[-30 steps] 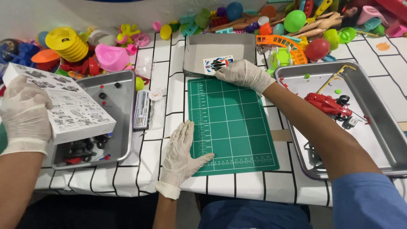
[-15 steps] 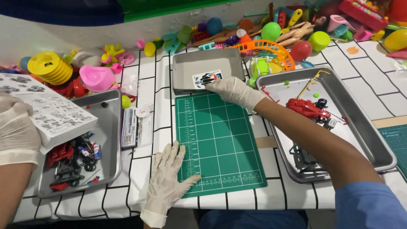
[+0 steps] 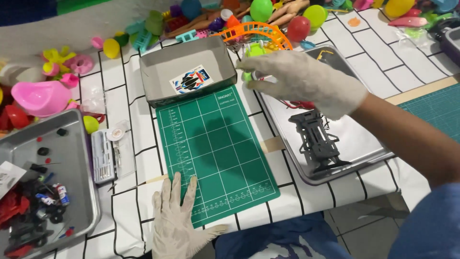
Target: The person unpacks a toy car kit from a box and organizes the parts on a tray. They then assemble the black chassis on a green cutting mat, attaching wheels and a battery pack using a screwdriver and glue.
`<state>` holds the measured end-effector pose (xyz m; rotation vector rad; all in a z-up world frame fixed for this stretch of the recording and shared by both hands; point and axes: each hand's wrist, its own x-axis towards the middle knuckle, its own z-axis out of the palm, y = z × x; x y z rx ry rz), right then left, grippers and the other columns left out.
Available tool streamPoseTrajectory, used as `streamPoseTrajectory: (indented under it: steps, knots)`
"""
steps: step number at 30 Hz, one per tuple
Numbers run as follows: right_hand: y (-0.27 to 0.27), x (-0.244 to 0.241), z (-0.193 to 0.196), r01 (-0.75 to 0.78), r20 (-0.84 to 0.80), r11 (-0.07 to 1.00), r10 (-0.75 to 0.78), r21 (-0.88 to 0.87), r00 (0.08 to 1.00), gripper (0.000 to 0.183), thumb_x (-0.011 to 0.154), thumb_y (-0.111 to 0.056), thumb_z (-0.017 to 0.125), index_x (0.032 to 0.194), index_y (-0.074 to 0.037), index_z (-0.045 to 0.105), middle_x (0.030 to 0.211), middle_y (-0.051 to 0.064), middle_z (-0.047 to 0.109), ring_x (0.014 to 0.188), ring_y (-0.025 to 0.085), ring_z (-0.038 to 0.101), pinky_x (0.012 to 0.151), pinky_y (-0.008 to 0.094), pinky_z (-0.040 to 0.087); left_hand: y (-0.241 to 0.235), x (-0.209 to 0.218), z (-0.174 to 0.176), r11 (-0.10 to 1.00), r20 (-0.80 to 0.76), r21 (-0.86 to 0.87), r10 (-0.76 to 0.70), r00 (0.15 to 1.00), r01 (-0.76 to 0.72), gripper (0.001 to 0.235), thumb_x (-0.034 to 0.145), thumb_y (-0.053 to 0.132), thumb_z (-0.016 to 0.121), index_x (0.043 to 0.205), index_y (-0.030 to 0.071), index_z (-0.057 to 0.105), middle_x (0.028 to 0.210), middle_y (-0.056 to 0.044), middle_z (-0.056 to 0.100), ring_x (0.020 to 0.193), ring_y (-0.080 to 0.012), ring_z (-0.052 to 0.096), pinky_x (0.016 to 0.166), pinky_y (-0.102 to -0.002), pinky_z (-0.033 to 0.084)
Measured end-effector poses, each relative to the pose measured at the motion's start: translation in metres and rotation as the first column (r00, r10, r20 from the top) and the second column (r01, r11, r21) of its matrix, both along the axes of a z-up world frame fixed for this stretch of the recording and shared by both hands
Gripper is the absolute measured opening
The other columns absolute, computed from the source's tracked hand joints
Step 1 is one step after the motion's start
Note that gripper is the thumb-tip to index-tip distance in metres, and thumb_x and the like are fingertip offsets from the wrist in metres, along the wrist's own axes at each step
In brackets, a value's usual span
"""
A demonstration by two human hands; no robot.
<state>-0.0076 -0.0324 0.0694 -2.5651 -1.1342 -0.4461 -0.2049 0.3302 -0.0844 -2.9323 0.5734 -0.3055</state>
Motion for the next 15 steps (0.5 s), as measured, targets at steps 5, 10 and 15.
streamPoseTrajectory:
  steps: [5, 10, 15]
  knots:
    - [-0.045, -0.091, 0.007, 0.515, -0.400, 0.778, -0.627, -0.359, 0.668, 0.032, 0.101, -0.037, 0.061, 0.126, -0.018, 0.068, 0.095, 0.008, 0.082, 0.075, 0.025, 0.080, 0.076, 0.044, 0.065, 0.001, 0.006, -0.003, 0.996, 0.041, 0.085, 0.003, 0.999, -0.007, 0.131, 0.069, 0.109, 0.031, 0.169, 0.030, 0.004, 0.173, -0.009, 0.007, 0.159, -0.0304, 0.004, 0.126, -0.048, 0.006]
    - [-0.053, -0.151, -0.062, 0.682, -0.390, 0.527, -0.846, -0.508, 0.364, 0.145, 0.053, -0.066, 0.091, 0.164, -0.025, 0.006, 0.155, 0.008, 0.040, 0.118, 0.037, 0.064, 0.078, 0.056, 0.063, -0.012, 0.012, -0.002, 0.997, 0.075, 0.069, 0.019, 0.997, -0.024, 0.127, 0.071, 0.104, 0.024, 0.168, 0.025, 0.009, 0.173, -0.015, 0.014, 0.155, -0.0366, 0.019, 0.123, -0.049, 0.019]
    - [-0.073, -0.151, -0.075, 0.687, -0.474, 0.538, -0.825, -0.489, 0.308, 0.125, 0.069, -0.048, 0.084, 0.165, -0.029, 0.005, 0.130, 0.008, 0.057, 0.114, 0.030, 0.064, 0.089, 0.049, 0.058, -0.009, 0.015, 0.003, 0.996, 0.080, 0.085, -0.010, 0.997, 0.003, 0.125, 0.073, 0.103, 0.019, 0.169, 0.024, 0.004, 0.173, -0.013, 0.007, 0.156, -0.0337, 0.011, 0.124, -0.051, 0.012]
